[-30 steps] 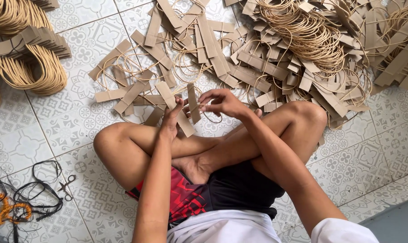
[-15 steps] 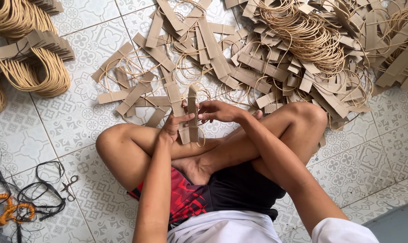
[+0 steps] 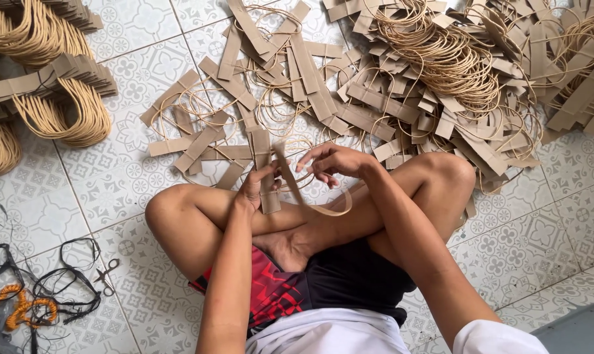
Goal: The person is sitting on the floor, picking up paper bag handles and cardboard reinforcement strips from a large pile and stacking them neatly into bundles.
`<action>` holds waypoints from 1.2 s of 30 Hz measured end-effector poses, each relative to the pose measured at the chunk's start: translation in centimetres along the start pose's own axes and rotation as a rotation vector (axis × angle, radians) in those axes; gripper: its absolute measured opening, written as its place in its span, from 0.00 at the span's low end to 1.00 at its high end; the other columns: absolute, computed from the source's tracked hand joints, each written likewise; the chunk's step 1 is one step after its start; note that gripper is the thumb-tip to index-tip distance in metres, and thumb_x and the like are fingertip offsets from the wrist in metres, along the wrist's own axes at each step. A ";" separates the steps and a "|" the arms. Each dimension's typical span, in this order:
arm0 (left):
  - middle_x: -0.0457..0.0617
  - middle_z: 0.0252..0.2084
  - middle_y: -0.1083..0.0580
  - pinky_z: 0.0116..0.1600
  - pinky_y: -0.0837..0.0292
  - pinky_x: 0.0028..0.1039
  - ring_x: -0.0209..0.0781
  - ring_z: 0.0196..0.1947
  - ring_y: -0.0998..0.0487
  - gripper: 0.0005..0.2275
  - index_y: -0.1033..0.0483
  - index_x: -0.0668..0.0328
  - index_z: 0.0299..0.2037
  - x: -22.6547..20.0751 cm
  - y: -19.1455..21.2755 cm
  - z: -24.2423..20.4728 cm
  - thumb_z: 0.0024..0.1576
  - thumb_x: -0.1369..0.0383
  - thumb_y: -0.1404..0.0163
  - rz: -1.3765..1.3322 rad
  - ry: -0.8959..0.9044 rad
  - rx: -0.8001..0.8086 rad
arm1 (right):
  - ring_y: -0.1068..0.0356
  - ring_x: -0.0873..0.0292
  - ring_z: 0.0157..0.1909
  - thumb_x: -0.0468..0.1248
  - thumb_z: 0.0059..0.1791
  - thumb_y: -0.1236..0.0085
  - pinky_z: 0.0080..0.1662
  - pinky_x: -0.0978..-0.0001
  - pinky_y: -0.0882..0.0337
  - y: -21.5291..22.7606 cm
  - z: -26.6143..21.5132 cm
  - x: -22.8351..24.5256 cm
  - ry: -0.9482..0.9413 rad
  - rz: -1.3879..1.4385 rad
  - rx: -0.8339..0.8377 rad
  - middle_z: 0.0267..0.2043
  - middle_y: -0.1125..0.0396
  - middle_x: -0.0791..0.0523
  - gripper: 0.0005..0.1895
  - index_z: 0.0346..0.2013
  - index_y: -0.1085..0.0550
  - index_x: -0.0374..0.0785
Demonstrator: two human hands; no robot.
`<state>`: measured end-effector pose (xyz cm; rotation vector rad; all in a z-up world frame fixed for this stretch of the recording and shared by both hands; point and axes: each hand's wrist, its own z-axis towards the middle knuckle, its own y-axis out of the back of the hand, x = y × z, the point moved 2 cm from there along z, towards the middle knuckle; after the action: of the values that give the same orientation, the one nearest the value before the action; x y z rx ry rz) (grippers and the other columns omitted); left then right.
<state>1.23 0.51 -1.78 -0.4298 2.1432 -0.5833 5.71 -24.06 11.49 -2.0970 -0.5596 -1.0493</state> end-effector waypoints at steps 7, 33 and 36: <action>0.54 0.47 0.19 0.28 0.34 0.21 0.46 0.35 0.18 0.17 0.28 0.44 0.51 -3.3 -4.2 -3.1 0.59 0.49 0.46 -0.034 0.013 0.108 | 0.31 0.59 0.14 0.30 0.50 0.44 0.24 0.66 0.24 -1.9 0.5 0.6 0.036 -0.077 0.026 0.19 0.31 0.48 0.10 0.45 0.21 0.37; 0.47 0.40 0.20 0.39 0.20 0.27 0.42 0.35 0.17 0.15 0.25 0.53 0.55 -3.9 -4.5 -3.7 0.58 0.65 0.44 -0.048 -0.131 -0.060 | 0.22 0.52 0.34 0.30 0.50 0.39 0.42 0.61 0.18 -0.5 -0.3 1.2 0.108 -0.336 -0.407 0.37 0.26 0.44 0.21 0.57 0.29 0.25; 0.46 0.33 0.22 0.35 0.23 0.23 0.38 0.27 0.19 0.08 0.23 0.57 0.46 -5.8 -6.2 -6.1 0.59 0.65 0.45 -0.030 -0.145 -0.072 | 0.22 0.51 0.32 0.26 0.49 0.40 0.38 0.60 0.18 -1.8 -1.6 1.8 0.219 -0.283 -0.467 0.36 0.27 0.44 0.19 0.55 0.27 0.24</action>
<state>0.28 -0.29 8.59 -0.5283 2.0267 -0.4774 4.77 -23.94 14.31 -2.2929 -0.5509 -1.6831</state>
